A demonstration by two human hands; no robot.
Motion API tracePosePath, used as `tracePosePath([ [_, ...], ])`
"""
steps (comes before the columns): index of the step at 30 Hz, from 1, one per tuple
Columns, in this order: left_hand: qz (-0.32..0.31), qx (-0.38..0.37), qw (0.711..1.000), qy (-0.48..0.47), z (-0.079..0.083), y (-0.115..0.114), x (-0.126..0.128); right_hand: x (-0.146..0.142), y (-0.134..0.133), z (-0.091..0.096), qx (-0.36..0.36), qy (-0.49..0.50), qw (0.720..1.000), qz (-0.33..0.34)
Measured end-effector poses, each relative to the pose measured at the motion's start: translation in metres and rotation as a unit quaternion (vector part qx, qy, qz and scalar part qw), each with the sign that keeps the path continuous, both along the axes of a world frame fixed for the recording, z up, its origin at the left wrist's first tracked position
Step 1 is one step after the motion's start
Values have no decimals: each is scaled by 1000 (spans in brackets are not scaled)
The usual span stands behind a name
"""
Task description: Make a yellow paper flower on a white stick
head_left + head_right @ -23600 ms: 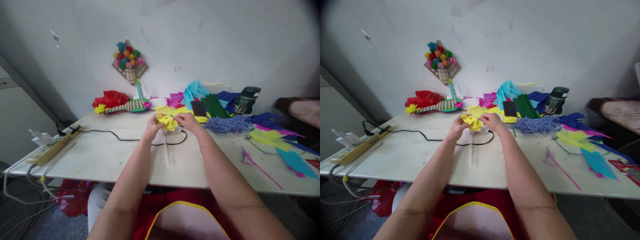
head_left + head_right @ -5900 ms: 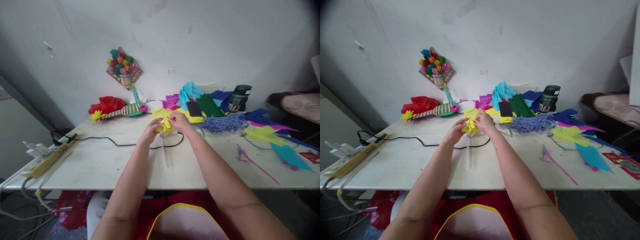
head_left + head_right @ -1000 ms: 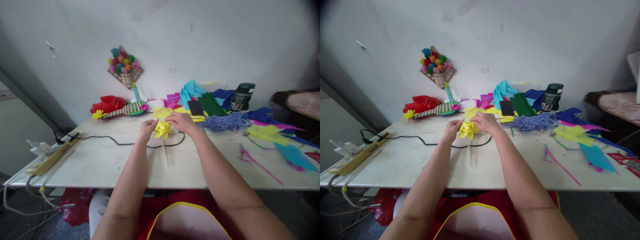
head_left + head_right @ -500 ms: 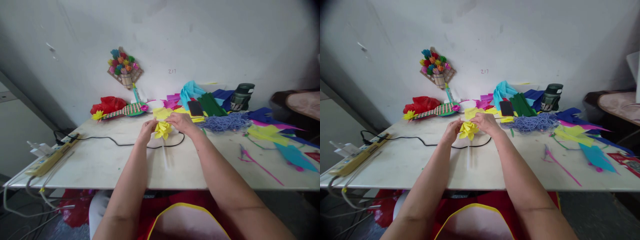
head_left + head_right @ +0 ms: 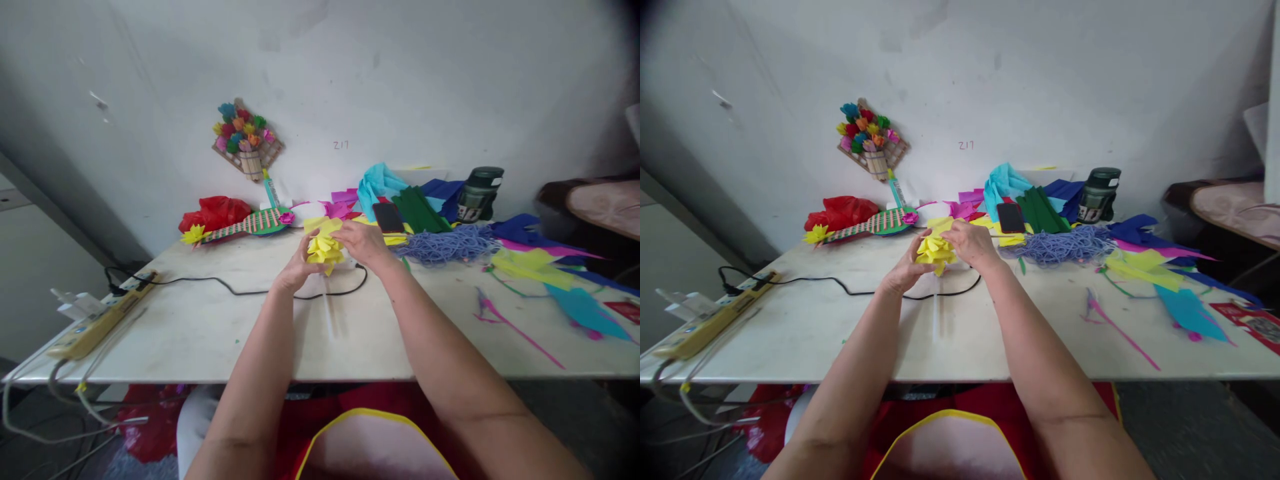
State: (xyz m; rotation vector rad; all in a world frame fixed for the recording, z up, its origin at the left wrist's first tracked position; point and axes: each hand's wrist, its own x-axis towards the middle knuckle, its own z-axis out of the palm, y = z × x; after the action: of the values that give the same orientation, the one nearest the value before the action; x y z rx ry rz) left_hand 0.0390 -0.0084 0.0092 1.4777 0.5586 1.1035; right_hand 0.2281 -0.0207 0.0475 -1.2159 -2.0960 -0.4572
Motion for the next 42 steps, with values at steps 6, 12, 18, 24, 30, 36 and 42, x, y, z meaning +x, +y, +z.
tracePosePath([
  [6,46,23,998,-20,-7,4,9,-2,-4,1,21,-37,999,-19],
  [12,69,60,994,-52,-3,3,7,-3,-5,2,37,-64,997,-15],
  [18,80,68,994,-40,-5,8,5,-4,-7,2,53,-56,997,-1],
  [24,97,73,992,-45,-3,7,2,-2,-4,-2,74,-55,996,-17],
  [30,118,70,988,-67,1,8,-3,-1,-5,0,80,-35,996,-15],
  [36,164,86,979,-83,-5,18,-15,11,-4,3,8,33,999,-26],
  [42,160,71,978,-117,0,16,-19,27,8,-7,-160,23,963,-217],
])
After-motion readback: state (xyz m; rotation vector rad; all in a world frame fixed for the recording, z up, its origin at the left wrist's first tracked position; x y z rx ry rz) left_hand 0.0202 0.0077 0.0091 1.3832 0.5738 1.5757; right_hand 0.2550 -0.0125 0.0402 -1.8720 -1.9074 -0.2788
